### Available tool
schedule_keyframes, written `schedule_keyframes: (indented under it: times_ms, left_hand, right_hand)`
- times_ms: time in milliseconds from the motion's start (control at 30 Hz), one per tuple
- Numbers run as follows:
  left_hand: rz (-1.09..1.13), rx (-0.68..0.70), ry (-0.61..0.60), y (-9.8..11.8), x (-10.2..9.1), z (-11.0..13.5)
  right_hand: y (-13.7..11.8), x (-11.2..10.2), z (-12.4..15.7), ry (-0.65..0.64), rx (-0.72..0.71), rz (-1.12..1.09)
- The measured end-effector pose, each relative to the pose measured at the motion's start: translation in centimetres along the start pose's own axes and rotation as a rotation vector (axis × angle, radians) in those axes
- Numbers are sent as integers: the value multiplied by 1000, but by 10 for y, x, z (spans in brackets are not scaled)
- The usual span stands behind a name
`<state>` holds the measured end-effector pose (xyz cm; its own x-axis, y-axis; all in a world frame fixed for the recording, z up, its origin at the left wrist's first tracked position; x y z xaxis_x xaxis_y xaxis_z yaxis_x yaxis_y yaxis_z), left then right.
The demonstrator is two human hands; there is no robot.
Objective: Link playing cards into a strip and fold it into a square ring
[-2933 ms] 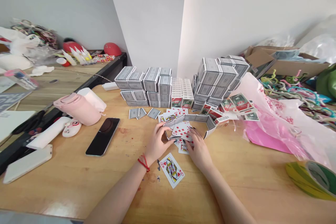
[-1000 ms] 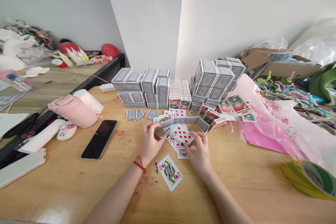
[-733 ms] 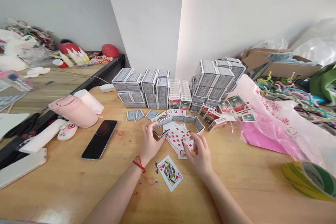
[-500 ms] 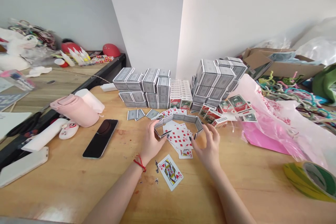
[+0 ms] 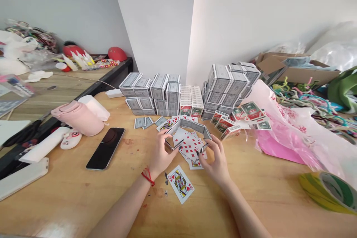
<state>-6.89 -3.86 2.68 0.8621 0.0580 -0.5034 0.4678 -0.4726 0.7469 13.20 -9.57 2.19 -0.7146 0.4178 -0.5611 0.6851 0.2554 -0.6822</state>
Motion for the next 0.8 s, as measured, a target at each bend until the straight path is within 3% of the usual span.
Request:
schedule_keyframes:
  times_ms: [167, 333, 667, 800]
  left_hand:
    - [-19, 5, -78, 2, 3, 2]
    - [-21, 10, -152, 2, 4, 2]
    - [-13, 3, -196, 2, 3, 1]
    - [4, 11, -187, 3, 2, 2]
  right_hand:
    - [-11, 3, 3, -99, -71, -1]
    - [0, 13, 5, -166, 1, -36]
    - [5, 8, 0, -119, -38, -32]
    - [9, 8, -2, -31, 1, -101]
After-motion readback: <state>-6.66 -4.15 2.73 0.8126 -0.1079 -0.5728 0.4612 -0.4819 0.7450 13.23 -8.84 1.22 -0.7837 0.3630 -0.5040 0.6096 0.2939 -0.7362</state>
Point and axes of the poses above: each hand's wrist, its own z-axis away from the middle knuckle, its own x-axis out of the palm, y = z × x, the point moved 3 cm from there along -z, towards the middle knuckle
